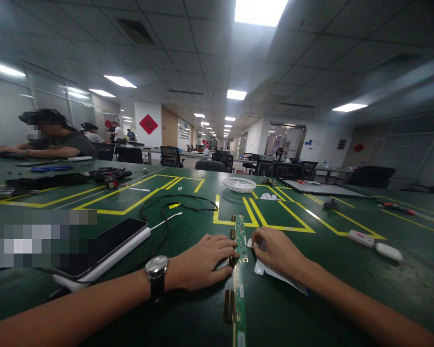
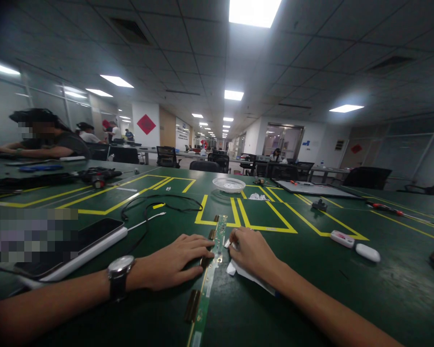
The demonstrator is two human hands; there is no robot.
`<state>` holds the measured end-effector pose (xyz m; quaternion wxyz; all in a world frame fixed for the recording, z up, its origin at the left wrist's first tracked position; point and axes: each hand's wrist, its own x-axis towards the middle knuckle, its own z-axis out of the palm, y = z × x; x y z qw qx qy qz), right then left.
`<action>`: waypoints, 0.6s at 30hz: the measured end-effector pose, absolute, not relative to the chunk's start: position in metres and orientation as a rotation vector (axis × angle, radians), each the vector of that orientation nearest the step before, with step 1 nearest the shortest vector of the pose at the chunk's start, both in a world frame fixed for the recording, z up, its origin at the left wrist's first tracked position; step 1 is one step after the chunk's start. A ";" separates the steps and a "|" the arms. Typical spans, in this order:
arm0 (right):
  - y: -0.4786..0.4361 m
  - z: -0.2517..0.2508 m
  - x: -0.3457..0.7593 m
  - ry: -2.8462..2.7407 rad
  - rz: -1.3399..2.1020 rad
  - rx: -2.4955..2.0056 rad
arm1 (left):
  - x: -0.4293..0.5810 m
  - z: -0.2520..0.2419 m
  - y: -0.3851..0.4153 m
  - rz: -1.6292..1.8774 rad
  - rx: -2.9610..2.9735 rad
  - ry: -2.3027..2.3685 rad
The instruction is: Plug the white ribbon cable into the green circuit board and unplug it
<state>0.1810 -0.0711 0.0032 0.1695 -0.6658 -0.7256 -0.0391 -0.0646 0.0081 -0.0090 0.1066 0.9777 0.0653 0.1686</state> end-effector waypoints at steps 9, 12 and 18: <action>-0.065 -0.004 0.184 -2.095 -0.070 -1.768 | -0.064 -0.010 0.010 0.484 2.856 0.183; -0.063 -0.003 0.188 -2.154 -0.015 -1.673 | -0.064 -0.010 0.011 0.476 2.842 0.167; -0.057 0.001 0.200 -2.213 0.113 -1.559 | -0.063 -0.009 0.011 0.422 2.804 0.162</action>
